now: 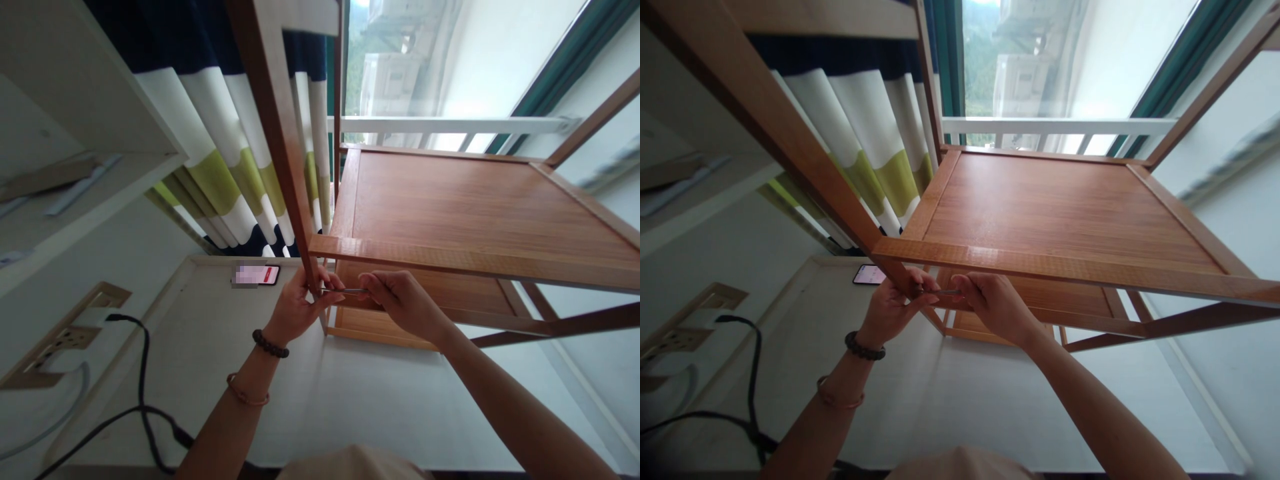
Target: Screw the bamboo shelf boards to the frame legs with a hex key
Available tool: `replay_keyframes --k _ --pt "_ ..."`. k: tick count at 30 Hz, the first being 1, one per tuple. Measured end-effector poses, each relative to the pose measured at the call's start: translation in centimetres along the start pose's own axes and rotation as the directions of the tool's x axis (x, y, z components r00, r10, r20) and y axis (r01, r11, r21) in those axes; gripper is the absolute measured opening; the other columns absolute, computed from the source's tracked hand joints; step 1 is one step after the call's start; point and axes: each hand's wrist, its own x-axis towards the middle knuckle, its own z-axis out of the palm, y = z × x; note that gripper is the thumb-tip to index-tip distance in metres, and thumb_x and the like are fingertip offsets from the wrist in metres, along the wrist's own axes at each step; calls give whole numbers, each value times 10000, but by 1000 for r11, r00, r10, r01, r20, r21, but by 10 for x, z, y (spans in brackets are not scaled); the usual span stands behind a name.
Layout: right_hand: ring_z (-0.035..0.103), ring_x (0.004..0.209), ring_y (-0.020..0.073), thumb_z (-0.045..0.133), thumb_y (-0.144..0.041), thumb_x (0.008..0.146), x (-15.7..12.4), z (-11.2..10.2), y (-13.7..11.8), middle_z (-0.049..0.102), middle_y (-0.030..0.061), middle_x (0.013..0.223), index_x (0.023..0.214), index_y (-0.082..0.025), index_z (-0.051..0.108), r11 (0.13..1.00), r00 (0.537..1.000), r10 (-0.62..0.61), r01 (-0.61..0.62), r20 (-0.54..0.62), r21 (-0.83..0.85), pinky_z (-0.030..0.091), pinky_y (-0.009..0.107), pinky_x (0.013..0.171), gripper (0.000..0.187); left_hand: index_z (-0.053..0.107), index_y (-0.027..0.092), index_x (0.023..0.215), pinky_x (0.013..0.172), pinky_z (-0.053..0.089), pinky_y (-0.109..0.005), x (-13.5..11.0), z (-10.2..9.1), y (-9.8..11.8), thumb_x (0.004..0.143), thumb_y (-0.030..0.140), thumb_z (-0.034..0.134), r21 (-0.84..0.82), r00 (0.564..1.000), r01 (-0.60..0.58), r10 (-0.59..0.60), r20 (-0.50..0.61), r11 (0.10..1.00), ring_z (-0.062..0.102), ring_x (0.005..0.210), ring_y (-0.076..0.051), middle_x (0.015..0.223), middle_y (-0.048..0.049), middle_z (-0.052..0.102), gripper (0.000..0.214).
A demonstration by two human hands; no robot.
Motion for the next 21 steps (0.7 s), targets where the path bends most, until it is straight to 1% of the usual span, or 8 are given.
replay_keyframes --k 5,8,11,13,15,16,18,21 --pt "429 539 74 353 -403 882 -2 0 -1 505 -1 581 658 -117 565 999 1000 -5 5 11 41 313 178 493 421 456 188 766 665 490 -263 -1 3 1 680 216 672 45 999 1 1 -45 999 583 714 -129 759 -13 609 234" --pt "453 548 77 427 -377 860 -7 -1 1 535 -1 614 782 -128 586 998 999 -41 43 -35 46 354 180 515 306 463 186 778 667 490 -263 -2 4 1 679 211 674 43 998 2 0 -58 999 585 693 -126 741 -8 614 235" --pt "486 586 83 537 -331 810 -12 -4 6 584 24 736 933 -155 588 985 982 -172 173 -76 6 401 191 548 221 462 188 780 652 486 -253 -2 5 1 678 206 676 37 998 0 2 -60 999 586 673 -118 737 -2 629 237" --pt "539 694 103 551 -293 806 -15 -5 10 603 59 870 958 -174 606 952 950 -303 299 -76 -64 442 209 626 201 461 189 773 647 483 -245 -2 5 1 676 201 680 36 997 -8 11 -71 999 585 670 -112 732 4 633 240" --pt "567 820 124 522 -254 828 -16 -4 12 598 78 962 985 -188 617 910 912 -403 390 -73 -142 460 232 722 195 459 187 765 642 482 -242 -2 6 2 674 202 683 35 997 -15 18 -81 999 585 665 -111 730 2 635 242" --pt "571 854 129 501 -241 841 -16 -4 12 599 81 977 997 -190 616 893 899 -431 415 -70 -173 462 240 748 201 458 185 761 641 483 -244 -2 6 2 674 206 683 35 996 -14 17 -84 999 587 665 -113 730 -1 636 243" --pt "580 831 129 467 -234 860 -14 -2 12 612 80 945 1011 -185 610 878 891 -450 430 -55 -208 468 243 730 214 457 183 748 641 485 -251 -1 5 2 675 217 684 40 997 -6 9 -80 999 591 663 -119 725 -6 637 241" --pt "575 743 127 430 -236 877 -12 0 10 627 77 862 1001 -164 603 887 906 -420 401 -42 -227 456 240 666 225 466 182 739 652 482 -258 -1 4 1 679 220 681 64 998 1 3 -65 998 592 662 -123 728 -8 642 226"
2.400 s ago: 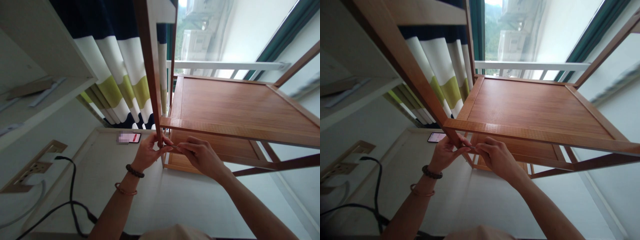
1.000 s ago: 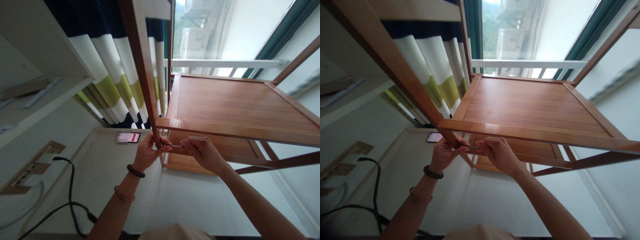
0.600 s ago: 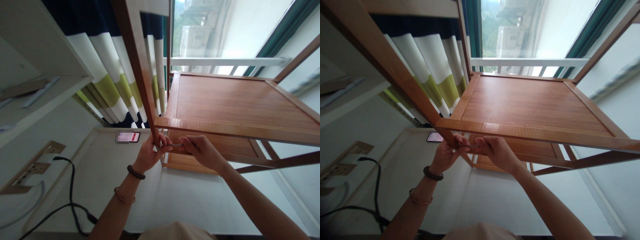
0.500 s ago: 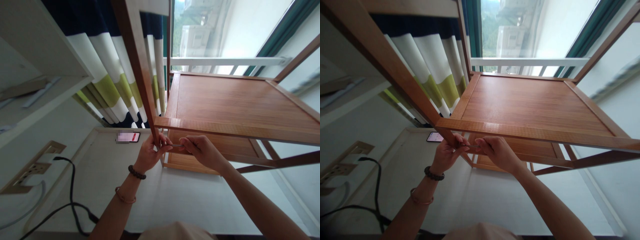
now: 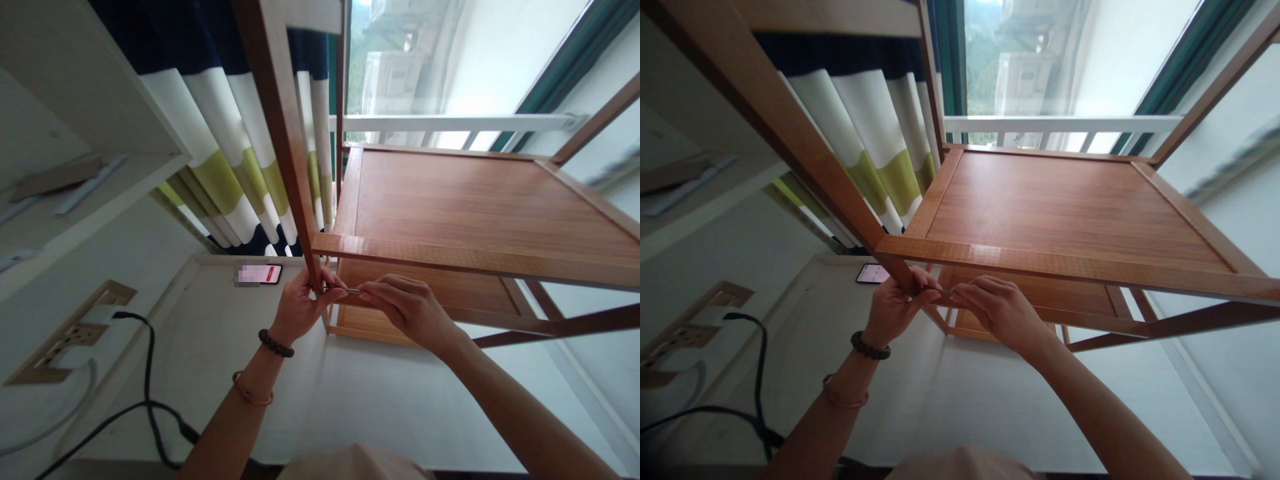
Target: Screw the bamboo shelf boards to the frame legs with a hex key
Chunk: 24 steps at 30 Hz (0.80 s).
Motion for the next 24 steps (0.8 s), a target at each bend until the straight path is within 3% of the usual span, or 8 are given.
replay_keyframes --k 8,14,19,24 --pt "535 578 86 410 -269 881 9 -2 -6 615 21 664 822 -149 615 971 978 198 -204 58 125 399 187 592 245 522 186 805 677 467 -266 1 -2 1 709 262 648 107 999 -28 24 36 994 572 702 -136 752 -10 609 176" --pt "460 495 65 395 -309 877 17 -3 -9 556 -18 547 682 -141 584 922 920 347 -370 181 113 332 177 514 319 533 186 822 732 438 -271 2 0 3 738 244 614 155 996 -80 72 57 985 546 773 -142 780 -10 587 130" --pt "459 502 61 394 -273 876 19 -5 -9 554 -18 562 672 -137 553 920 922 327 -360 205 153 329 172 522 292 531 188 790 698 438 -272 1 1 1 732 246 618 161 998 -63 60 28 985 547 731 -143 751 -8 582 119" --pt "495 551 72 403 -283 878 16 -4 -3 585 -1 638 814 -142 581 952 955 236 -264 180 156 360 177 559 235 508 190 823 732 433 -279 1 1 0 740 246 605 166 997 -69 64 36 984 541 758 -145 767 -9 575 139"
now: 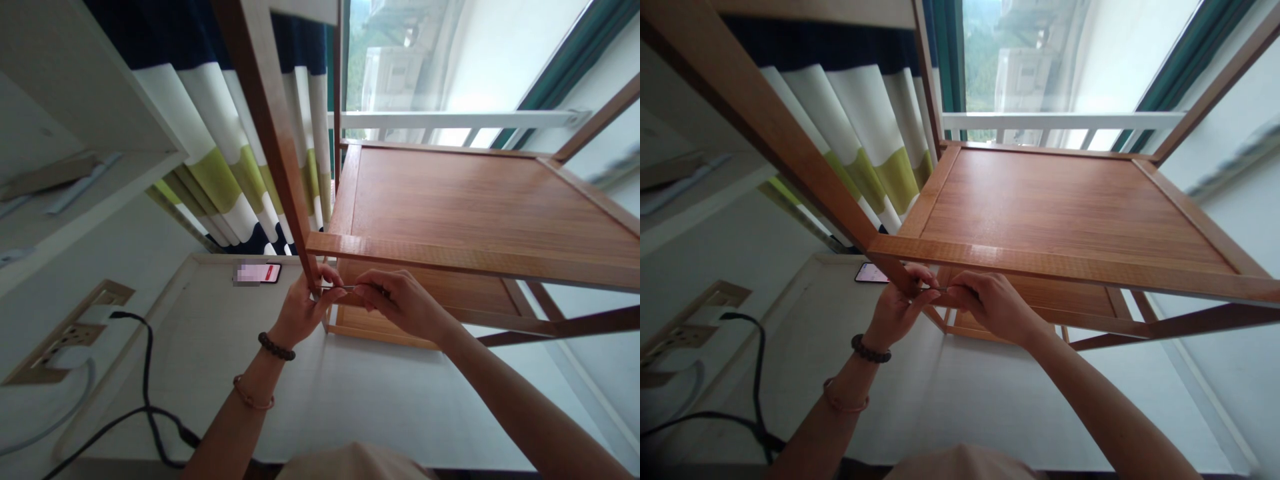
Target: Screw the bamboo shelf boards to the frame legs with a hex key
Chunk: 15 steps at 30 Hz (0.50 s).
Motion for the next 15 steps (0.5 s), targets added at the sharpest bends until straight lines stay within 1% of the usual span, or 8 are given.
replay_keyframes --k 3,7,11,13,15 --pt "530 604 86 387 -284 889 -3 2 3 614 24 723 893 -150 580 993 996 -73 68 -44 -96 368 185 579 235 502 193 840 738 433 -280 0 -1 -1 749 231 593 15 1000 -20 20 23 1000 536 755 -140 771 -7 563 134" --pt "551 640 96 372 -273 900 -5 5 3 622 34 747 910 -151 570 977 989 -129 114 -73 -181 370 190 596 234 526 188 788 714 440 -274 0 -1 -5 724 232 624 -26 1000 -18 17 -17 1000 543 734 -140 767 -9 564 126" --pt "556 649 102 370 -266 905 -6 6 1 635 44 780 902 -147 569 944 984 -165 138 -66 -299 353 204 593 231 536 187 735 692 441 -270 1 -2 -6 686 190 660 -76 999 -31 29 -25 997 544 715 -137 728 2 563 133" --pt "548 624 105 376 -273 904 -6 7 1 631 44 755 886 -150 566 912 980 -192 161 -48 -377 329 214 569 227 506 189 713 697 439 -267 2 -2 -6 695 170 648 -105 999 -46 46 0 993 542 711 -130 725 8 558 145" --pt "541 600 104 385 -286 903 -5 9 1 621 37 718 870 -152 555 887 975 -222 194 -19 -420 303 219 544 219 463 193 720 699 437 -268 2 -2 -5 726 172 616 -122 998 -53 58 34 991 534 710 -124 738 8 549 155"
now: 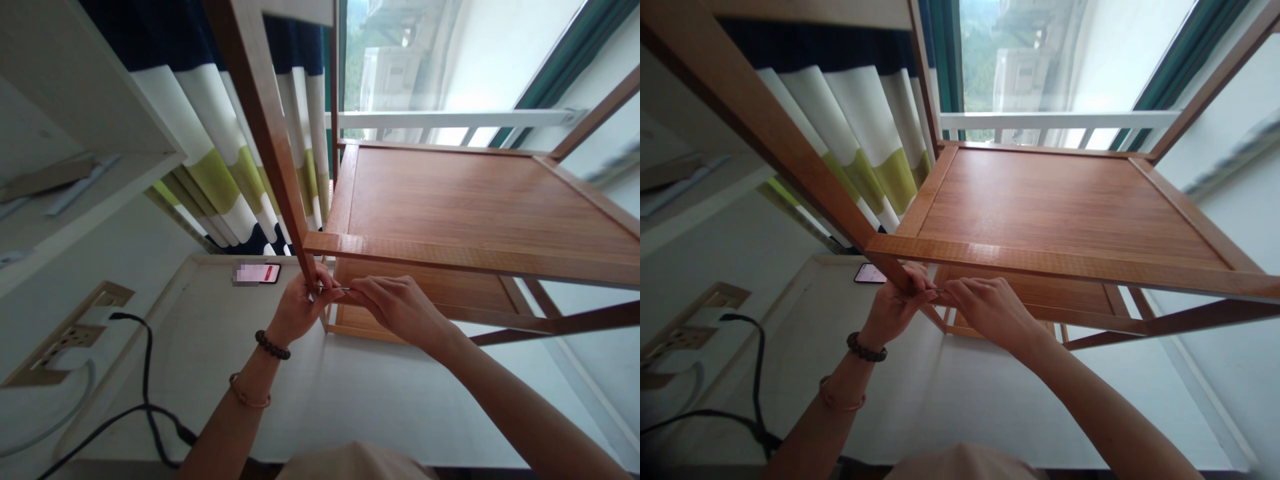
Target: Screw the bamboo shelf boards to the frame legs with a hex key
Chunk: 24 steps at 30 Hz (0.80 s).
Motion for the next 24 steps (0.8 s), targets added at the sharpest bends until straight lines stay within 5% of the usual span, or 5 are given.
replay_keyframes --k 7,12,19,24 --pt "565 640 118 361 -324 912 10 8 1 631 52 769 896 -142 515 999 997 -34 36 64 -24 281 218 527 238 439 199 831 749 410 -276 -1 -2 4 806 184 504 50 997 -43 39 73 998 490 780 -129 821 -9 491 71" --pt "563 622 124 391 -295 901 8 5 -5 623 28 722 882 -150 511 996 998 -26 31 56 -81 286 218 527 189 506 185 816 745 417 -276 -4 0 2 789 226 543 16 1000 13 -13 -4 1000 512 784 -138 810 -15 518 62" --pt "574 736 149 391 -174 865 -3 3 -19 620 76 892 1029 -149 438 983 980 165 -154 -109 99 379 235 624 173 530 201 989 733 453 -274 -3 2 -3 631 174 718 -298 983 150 -175 -57 943 584 682 -124 673 33 618 406" --pt "552 681 138 440 -259 857 7 6 -18 608 40 794 931 -170 447 970 979 180 -160 -95 186 381 240 626 117 585 169 776 669 466 -259 -1 -1 -6 618 171 723 -252 984 142 -165 -72 957 577 683 -130 709 5 613 210"
